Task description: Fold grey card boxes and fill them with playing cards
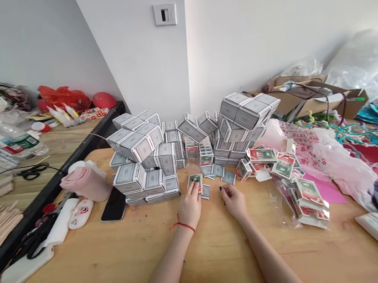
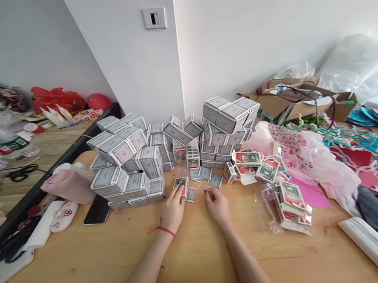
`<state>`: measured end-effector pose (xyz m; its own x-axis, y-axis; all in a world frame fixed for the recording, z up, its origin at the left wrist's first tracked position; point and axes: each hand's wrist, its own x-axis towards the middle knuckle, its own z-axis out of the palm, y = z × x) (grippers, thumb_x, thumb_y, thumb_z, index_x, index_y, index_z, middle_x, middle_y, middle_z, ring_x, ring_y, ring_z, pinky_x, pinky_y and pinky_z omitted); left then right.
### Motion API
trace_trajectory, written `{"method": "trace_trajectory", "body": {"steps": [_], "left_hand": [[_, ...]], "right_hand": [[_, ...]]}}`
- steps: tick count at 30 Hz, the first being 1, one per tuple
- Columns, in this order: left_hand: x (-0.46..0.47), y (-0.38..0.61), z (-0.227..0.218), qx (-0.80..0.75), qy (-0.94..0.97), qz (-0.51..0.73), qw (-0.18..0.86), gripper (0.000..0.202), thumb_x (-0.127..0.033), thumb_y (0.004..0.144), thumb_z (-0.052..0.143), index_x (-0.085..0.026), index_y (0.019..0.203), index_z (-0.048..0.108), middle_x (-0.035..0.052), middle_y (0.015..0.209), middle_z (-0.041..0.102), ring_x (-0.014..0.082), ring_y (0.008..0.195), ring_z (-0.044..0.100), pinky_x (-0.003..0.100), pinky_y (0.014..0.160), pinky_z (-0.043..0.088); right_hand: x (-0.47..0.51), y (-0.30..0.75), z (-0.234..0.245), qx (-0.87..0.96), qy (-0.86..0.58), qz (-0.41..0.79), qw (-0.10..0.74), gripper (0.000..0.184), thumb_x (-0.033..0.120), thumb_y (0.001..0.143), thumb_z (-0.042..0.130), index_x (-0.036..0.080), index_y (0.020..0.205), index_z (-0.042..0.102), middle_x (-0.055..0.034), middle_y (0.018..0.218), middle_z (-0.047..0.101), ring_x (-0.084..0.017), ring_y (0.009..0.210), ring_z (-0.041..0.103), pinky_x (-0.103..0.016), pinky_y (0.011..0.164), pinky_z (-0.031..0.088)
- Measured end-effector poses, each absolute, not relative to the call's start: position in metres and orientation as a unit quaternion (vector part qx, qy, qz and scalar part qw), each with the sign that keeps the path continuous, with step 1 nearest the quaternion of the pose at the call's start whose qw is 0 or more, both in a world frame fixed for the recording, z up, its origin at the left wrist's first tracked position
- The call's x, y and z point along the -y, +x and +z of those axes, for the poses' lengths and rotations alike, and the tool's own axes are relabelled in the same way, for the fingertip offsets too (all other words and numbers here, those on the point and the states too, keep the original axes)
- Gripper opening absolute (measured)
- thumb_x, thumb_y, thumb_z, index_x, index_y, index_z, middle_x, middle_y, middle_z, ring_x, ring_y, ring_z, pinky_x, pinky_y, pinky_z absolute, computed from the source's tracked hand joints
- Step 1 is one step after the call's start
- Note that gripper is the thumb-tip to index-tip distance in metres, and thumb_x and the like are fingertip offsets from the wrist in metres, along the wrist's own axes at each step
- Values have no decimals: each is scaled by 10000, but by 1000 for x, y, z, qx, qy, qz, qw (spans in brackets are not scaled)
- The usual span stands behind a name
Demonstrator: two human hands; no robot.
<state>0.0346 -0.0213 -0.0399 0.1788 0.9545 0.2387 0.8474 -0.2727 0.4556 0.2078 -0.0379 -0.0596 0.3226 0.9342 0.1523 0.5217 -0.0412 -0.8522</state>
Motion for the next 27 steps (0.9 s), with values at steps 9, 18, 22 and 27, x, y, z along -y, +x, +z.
{"method": "trace_trajectory", "body": {"steps": [9,18,22,27], "left_hand": [[27,34,-44,-544,656,428,300,267,-301,785,508,-194,1013,599,74,983,661,190,855,626,310,767,497],[13,29,-45,-557,603,433,373,343,-430,829,403,-164,732,596,26,622,630,132,552,573,213,531,417],[7,27,-43,-565,584,444,378,328,-433,811,431,-156,771,603,49,715,660,149,627,598,229,580,439],[5,27,-39,-565,546,478,392,320,-438,788,475,-152,749,613,45,728,658,147,673,598,243,633,462]], "right_hand": [[23,193,-52,482,-750,146,429,364,501,769,418,217,643,608,6,439,501,-157,432,468,-226,409,283],[19,189,-48,603,-609,262,444,426,489,831,385,166,860,661,-39,660,564,-169,637,531,-260,613,423],[21,193,-43,672,-542,249,439,389,460,767,520,195,1036,614,-98,995,556,-204,847,556,-297,712,451],[25,189,-42,739,-508,245,368,701,446,558,721,229,1188,503,-99,1119,554,-262,1012,516,-379,860,414]]}}
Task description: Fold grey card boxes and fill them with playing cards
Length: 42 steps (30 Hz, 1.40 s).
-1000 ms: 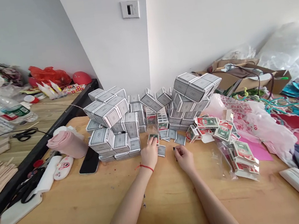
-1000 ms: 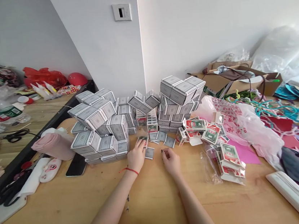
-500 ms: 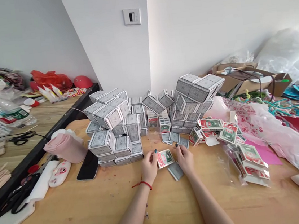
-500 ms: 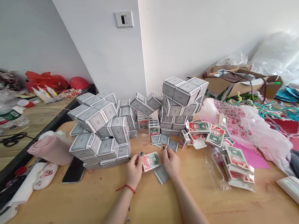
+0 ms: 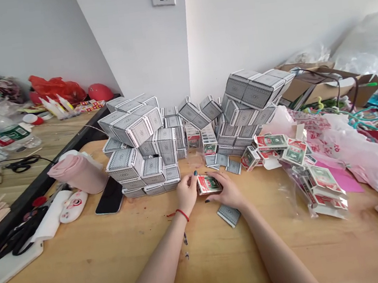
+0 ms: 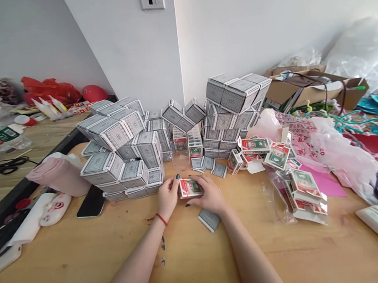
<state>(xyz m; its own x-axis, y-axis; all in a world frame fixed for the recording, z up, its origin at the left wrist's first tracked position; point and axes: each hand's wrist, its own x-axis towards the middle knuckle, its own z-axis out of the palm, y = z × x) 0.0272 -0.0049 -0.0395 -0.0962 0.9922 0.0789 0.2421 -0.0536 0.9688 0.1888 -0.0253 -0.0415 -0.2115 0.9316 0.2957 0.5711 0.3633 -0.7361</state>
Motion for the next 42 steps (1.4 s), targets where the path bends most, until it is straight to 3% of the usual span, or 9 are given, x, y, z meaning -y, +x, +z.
{"method": "trace_trajectory", "body": {"steps": [4,8,12,14,20,25,29,36,42], "left_hand": [[8,28,-35,-485,514,488,512,387,-475,780,468,-130,872,617,64,801,664,158,687,612,247,573,489],[10,24,-32,-402,508,452,613,461,-457,780,480,-130,1098,545,99,920,660,159,654,631,272,561,509],[12,20,-30,-352,554,449,606,441,-361,782,513,-178,1182,494,110,1187,553,203,923,604,295,706,519],[12,20,-29,-331,576,451,596,445,-314,775,537,-185,1197,482,100,1225,527,211,1028,554,308,805,495],[12,25,-32,-328,589,462,576,431,-265,738,603,-183,1151,512,91,1172,561,184,961,577,319,847,471],[11,27,-34,-320,567,490,579,395,-254,716,628,-200,1096,537,75,1145,575,187,978,577,320,859,465],[11,26,-35,-311,563,487,591,386,-242,725,617,-198,1102,543,77,1147,577,190,994,575,330,881,457],[10,30,-38,-309,531,495,614,415,-243,712,625,-181,1118,565,89,1156,586,218,1046,556,366,929,433],[13,40,-43,-332,460,508,648,421,-277,739,590,-202,1152,559,73,1239,531,247,1135,496,407,975,390]], "right_hand": [[27,186,-44,701,-538,236,404,552,396,590,690,199,1094,577,-89,1011,603,-230,907,564,-358,814,440],[29,190,-44,633,-515,346,463,331,365,691,600,160,947,641,-63,849,657,-202,744,590,-309,678,465],[30,194,-46,593,-515,410,464,287,394,706,579,120,727,660,-33,631,623,-160,567,540,-256,539,421],[31,194,-48,592,-517,409,463,287,399,689,594,118,691,657,-25,600,607,-149,544,523,-247,525,409],[34,192,-48,602,-521,394,459,269,358,732,552,129,838,647,-34,680,629,-159,584,543,-266,552,446],[37,181,-40,678,-477,273,488,338,212,749,496,212,1074,586,-63,1020,613,-216,920,558,-367,817,450],[38,177,-40,693,-486,224,483,436,173,753,463,231,1181,525,-72,1115,568,-217,1017,528,-384,890,423],[36,179,-48,707,-514,171,455,473,204,776,465,248,1247,461,-66,1171,549,-232,1056,492,-418,928,383],[37,181,-50,729,-521,171,410,495,327,827,455,267,1313,377,-84,1190,497,-250,1095,443,-443,948,358]]}}
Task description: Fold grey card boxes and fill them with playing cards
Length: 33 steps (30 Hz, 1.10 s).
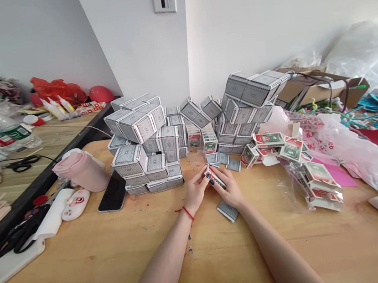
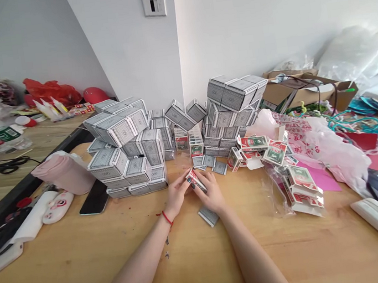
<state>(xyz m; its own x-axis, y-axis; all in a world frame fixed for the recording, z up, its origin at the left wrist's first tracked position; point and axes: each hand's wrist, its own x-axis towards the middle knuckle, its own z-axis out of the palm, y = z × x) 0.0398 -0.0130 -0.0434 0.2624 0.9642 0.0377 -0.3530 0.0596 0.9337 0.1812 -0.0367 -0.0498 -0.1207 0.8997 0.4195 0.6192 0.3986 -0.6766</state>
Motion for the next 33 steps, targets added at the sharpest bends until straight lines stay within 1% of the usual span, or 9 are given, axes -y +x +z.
{"method": "trace_trajectory", "body": {"steps": [4,9,12,19,22,25,28,33], "left_hand": [[13,41,-45,-339,445,507,656,436,-272,730,600,-205,1158,555,69,1238,532,243,1153,482,403,993,371],[14,40,-44,-332,435,497,673,419,-268,738,590,-198,1150,561,69,1256,515,243,1166,468,398,988,377],[15,41,-43,-331,398,503,693,416,-249,720,606,-200,1132,575,65,1260,511,243,1156,476,391,968,398],[14,45,-40,-330,323,521,718,366,-188,694,601,-171,1058,624,79,1168,587,214,1064,542,375,939,418],[13,47,-41,-345,304,536,708,340,-154,667,595,-168,1002,651,77,1134,608,199,1004,575,369,912,435],[12,49,-43,-361,298,554,688,293,-139,656,574,-160,930,676,70,1051,650,193,951,597,360,886,449],[12,48,-42,-349,300,554,694,272,-153,654,574,-160,905,680,65,996,669,194,941,602,355,880,449],[15,45,-36,-310,304,525,732,267,-218,670,602,-151,919,672,74,984,669,198,966,592,336,878,443]], "right_hand": [[37,181,-52,730,-513,194,407,495,338,855,416,277,1338,327,-87,1198,451,-240,1119,422,-441,970,344],[36,182,-55,722,-499,220,425,487,325,852,427,287,1329,340,-87,1194,410,-226,1119,434,-412,969,364],[36,181,-53,725,-505,213,418,482,315,849,432,303,1323,347,-84,1194,397,-222,1104,444,-411,963,372],[36,176,-49,741,-522,176,383,503,291,836,448,301,1328,343,-91,1199,367,-235,1141,401,-415,968,364],[36,174,-49,747,-525,161,374,516,281,827,455,302,1329,339,-94,1226,351,-243,1154,389,-421,963,367],[37,172,-49,747,-526,151,377,513,280,827,454,305,1328,342,-93,1254,341,-250,1166,379,-430,965,361],[36,172,-50,741,-527,159,384,511,284,827,458,304,1325,347,-92,1259,347,-250,1166,381,-433,968,356],[35,175,-53,718,-526,185,417,514,294,821,467,292,1323,354,-91,1236,382,-242,1154,402,-429,969,355]]}}
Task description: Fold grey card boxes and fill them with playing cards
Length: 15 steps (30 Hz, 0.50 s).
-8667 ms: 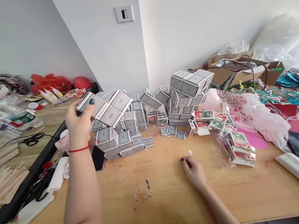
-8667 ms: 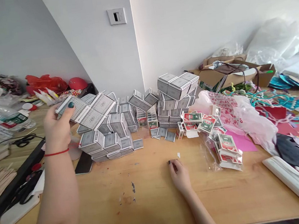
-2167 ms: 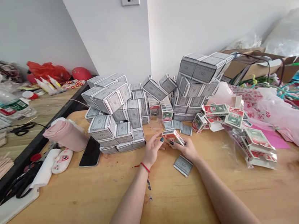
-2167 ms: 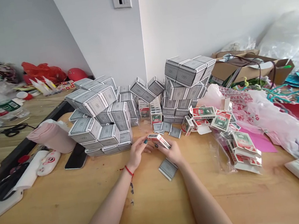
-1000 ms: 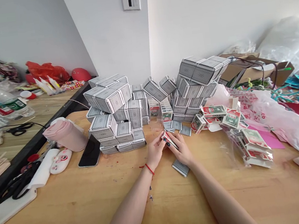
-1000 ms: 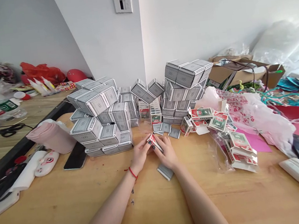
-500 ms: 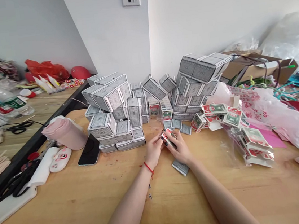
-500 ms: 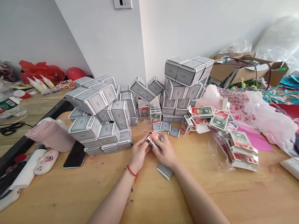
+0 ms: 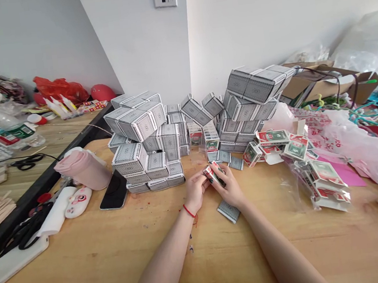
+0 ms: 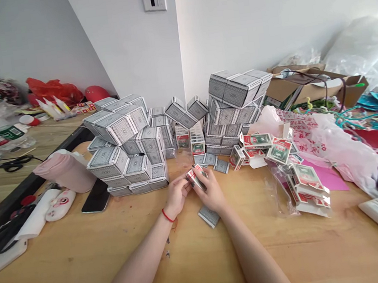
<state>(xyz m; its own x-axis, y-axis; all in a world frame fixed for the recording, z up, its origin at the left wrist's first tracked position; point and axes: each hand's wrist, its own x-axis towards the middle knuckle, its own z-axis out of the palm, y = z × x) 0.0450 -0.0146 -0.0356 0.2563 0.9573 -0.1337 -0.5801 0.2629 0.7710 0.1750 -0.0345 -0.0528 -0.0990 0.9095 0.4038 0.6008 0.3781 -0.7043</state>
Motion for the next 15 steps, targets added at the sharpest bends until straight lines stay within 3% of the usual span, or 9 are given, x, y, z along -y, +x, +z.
{"method": "trace_trajectory", "body": {"steps": [7,15], "left_hand": [[15,47,-36,-314,308,522,731,293,-238,658,646,-145,935,667,80,1003,661,204,977,578,339,882,430],[13,45,-40,-304,302,525,736,290,-213,657,626,-144,936,660,84,1002,662,188,957,590,315,870,428]], "right_hand": [[35,177,-51,718,-520,194,419,490,274,823,465,291,1306,386,-84,1213,399,-225,1131,423,-403,970,355],[31,173,-59,739,-530,120,397,489,281,816,480,319,1296,395,-86,1248,378,-262,1142,403,-453,936,378]]}}
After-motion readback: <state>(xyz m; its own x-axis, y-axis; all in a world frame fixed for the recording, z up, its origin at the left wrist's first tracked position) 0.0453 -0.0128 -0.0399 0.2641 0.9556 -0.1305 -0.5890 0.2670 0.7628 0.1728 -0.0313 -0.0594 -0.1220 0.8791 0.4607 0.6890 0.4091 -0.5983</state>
